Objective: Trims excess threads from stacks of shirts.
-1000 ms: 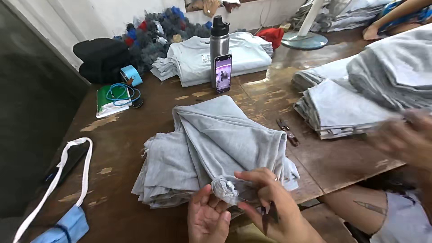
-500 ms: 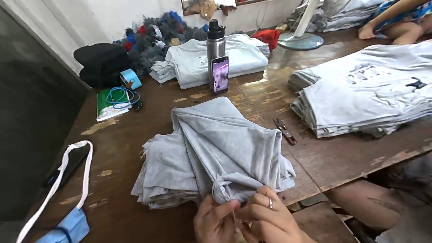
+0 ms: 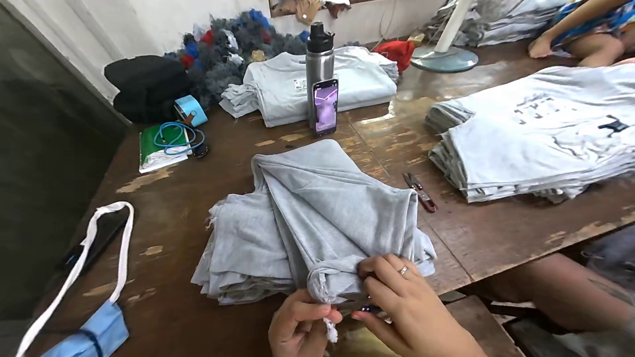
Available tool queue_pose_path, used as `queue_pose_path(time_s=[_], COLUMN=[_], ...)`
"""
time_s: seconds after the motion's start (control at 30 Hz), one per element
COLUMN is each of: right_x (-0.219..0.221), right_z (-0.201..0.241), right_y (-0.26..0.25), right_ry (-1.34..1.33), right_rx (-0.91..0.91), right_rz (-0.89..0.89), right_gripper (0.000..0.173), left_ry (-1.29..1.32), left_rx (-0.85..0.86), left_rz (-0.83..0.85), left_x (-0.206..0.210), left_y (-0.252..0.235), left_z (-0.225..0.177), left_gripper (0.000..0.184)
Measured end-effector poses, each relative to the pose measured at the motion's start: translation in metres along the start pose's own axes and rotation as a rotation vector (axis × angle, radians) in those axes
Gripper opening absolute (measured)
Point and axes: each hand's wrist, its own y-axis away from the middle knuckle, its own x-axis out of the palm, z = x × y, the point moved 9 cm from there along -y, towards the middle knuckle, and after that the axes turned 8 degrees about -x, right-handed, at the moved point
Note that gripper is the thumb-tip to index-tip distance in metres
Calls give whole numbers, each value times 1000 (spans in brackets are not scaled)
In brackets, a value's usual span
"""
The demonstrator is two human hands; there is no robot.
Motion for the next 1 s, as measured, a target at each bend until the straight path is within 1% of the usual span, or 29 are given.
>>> queue_pose_path(time_s=[0.1, 0.27, 0.5, 0.67, 0.87, 1.0], right_x=[2, 5, 3, 8, 11, 9], right_z=[4, 13, 12, 15, 18, 20], right_y=[-3, -6, 3, 0, -2, -1], right_ry=[93, 186, 112, 133, 134, 82], right_rx=[-3, -8, -5, 33, 57, 50], right_rz=[-31, -38, -39, -43, -23, -9], right_gripper=[45, 50, 45, 44, 49, 51], left_ry=[-57, -162, -75, -93, -123, -109], left_rx=[18, 48, -29, -38, -34, -43], left_rz=[23, -3, -6, -13, -27, -27], left_x=[1, -1, -1, 6, 5, 7], left_y=[-1, -2, 1, 4, 4, 3], left_z=[-3, -10, -4, -1, 0, -1], left_gripper=[20, 19, 18, 20, 20, 17])
